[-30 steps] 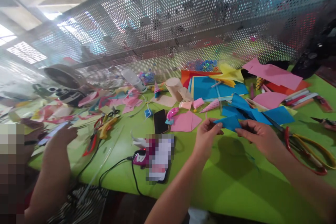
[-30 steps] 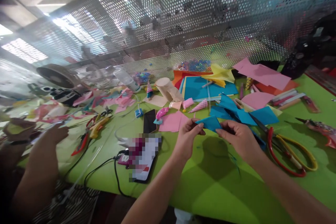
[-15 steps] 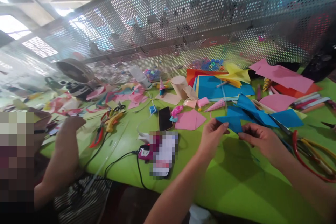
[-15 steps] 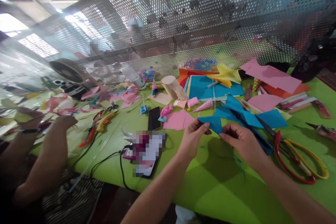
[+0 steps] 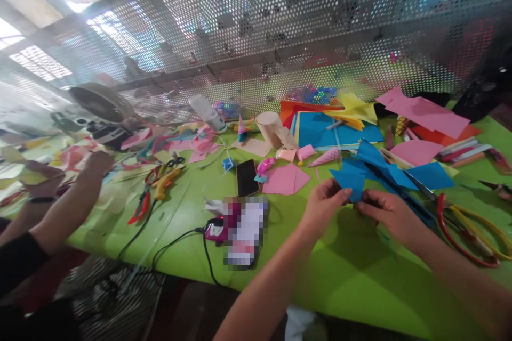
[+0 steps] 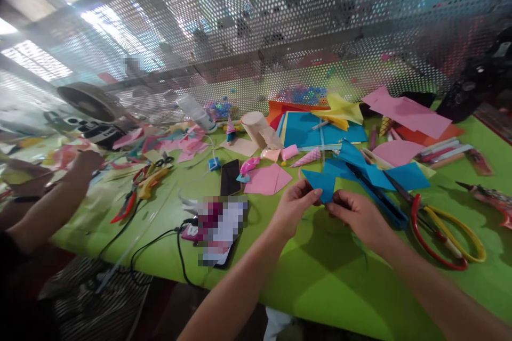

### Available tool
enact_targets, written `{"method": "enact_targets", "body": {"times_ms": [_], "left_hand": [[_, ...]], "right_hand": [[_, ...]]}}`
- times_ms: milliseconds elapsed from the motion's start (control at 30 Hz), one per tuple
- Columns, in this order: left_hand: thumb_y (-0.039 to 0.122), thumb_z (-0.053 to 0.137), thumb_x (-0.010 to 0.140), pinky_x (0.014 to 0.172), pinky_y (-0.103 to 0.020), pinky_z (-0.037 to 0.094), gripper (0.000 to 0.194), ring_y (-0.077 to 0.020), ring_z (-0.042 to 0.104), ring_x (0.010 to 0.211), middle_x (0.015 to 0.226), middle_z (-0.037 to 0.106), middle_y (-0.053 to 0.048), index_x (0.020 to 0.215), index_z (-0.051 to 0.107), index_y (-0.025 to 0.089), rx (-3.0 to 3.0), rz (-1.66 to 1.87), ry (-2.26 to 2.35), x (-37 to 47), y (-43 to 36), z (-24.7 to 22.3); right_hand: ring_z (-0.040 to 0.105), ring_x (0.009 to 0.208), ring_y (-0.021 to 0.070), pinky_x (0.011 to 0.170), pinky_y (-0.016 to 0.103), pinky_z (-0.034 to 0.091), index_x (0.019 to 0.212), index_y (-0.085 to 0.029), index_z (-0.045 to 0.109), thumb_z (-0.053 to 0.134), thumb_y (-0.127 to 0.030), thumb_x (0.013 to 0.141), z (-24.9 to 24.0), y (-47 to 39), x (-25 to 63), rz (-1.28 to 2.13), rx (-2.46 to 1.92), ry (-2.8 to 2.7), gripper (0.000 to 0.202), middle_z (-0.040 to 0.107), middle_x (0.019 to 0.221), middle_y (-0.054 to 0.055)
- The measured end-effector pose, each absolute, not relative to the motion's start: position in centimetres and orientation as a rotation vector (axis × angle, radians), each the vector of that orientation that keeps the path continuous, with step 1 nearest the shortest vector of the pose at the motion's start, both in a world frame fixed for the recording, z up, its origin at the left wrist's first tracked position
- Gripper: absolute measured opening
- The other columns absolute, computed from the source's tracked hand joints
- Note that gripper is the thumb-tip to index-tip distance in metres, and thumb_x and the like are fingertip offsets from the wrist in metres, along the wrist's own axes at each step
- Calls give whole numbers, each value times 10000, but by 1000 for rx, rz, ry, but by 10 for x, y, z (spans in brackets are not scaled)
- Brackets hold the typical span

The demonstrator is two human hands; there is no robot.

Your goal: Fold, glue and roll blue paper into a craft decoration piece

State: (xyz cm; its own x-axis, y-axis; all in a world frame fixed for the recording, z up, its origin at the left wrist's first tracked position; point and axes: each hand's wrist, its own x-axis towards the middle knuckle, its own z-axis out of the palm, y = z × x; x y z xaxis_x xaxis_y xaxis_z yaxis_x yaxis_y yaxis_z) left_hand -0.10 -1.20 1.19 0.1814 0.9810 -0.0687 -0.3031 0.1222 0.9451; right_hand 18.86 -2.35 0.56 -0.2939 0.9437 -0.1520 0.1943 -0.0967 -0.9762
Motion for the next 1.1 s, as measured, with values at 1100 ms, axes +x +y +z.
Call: {"method": "enact_targets", "body": {"times_ms": [1100], "left_hand": [[581, 840, 842, 794, -297, 481, 458, -163, 595, 829, 939, 713, -54, 999, 759, 159, 1175, 1102, 905, 1, -11, 4]], "right_hand": [[523, 659, 169, 593, 315, 447, 880, -245, 724, 834, -586, 844, -1, -19, 198, 1214, -1265, -1354, 360, 607, 716, -13]]}}
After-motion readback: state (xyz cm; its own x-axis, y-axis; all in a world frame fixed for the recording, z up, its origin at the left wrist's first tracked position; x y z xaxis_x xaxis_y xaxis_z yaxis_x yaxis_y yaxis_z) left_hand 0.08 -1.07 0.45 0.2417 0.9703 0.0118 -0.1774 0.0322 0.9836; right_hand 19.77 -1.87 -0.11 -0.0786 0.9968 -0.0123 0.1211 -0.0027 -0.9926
